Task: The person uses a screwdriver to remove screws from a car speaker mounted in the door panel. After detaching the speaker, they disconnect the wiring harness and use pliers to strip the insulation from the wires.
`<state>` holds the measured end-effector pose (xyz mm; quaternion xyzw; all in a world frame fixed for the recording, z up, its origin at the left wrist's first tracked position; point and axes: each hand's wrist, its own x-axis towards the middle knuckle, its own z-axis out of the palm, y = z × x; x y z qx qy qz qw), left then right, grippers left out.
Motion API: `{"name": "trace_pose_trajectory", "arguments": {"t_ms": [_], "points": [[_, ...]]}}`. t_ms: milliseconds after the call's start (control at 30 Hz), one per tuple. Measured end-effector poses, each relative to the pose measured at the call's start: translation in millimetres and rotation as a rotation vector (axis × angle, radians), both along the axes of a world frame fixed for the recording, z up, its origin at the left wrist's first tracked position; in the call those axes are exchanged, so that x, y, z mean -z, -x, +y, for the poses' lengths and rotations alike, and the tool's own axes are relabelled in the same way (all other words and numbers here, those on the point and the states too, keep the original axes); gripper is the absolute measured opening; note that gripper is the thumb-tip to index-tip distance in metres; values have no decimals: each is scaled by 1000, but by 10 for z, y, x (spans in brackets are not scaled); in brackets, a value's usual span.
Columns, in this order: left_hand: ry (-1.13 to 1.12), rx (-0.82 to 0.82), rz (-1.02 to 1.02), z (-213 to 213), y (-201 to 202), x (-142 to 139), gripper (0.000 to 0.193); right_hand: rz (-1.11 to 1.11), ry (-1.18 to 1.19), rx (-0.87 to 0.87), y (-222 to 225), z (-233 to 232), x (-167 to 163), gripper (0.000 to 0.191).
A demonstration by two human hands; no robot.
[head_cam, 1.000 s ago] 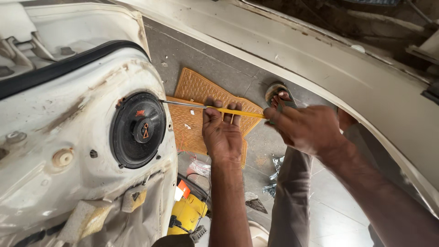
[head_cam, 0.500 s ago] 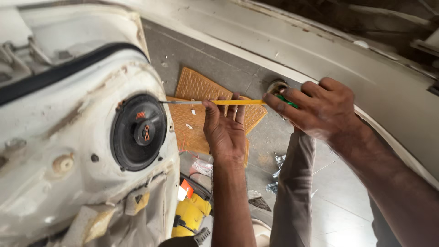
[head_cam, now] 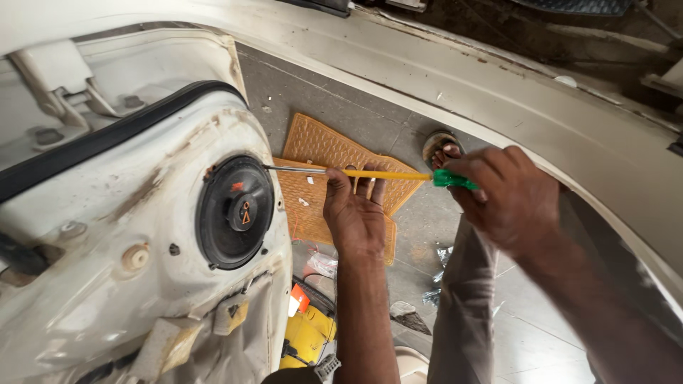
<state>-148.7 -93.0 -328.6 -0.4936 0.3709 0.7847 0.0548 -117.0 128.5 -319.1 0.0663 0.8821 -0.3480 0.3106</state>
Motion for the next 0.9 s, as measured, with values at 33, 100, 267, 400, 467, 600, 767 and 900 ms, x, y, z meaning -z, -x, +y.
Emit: {"name": "trace_pose_trajectory", "arguments": {"t_ms": [33, 100, 267, 400, 467, 600, 767, 900], "points": [[40, 21, 2, -19, 11, 23, 25, -30, 60, 3, 0, 18, -7, 34], [60, 29, 29, -31, 14, 41, 24, -84, 177, 9, 18, 96, 12, 37], [-39, 12, 55, 36, -37, -84, 29, -381, 319, 241, -22, 143, 48, 27], [-52, 65, 72, 52, -14, -142, 30, 166, 332, 226, -93, 66, -20, 22], [7, 94, 78, 31, 28, -89, 24, 58, 375, 271, -47, 85, -8, 29], [-50, 66, 146, 20, 6, -24, 22, -809, 941, 424, 153, 187, 152, 38], [-160, 51, 268, 138, 40, -19, 22, 5, 464, 18, 94, 68, 197, 41], [-130, -37, 137, 212, 48, -82, 35, 510, 50, -135, -67, -40, 104, 42]]}}
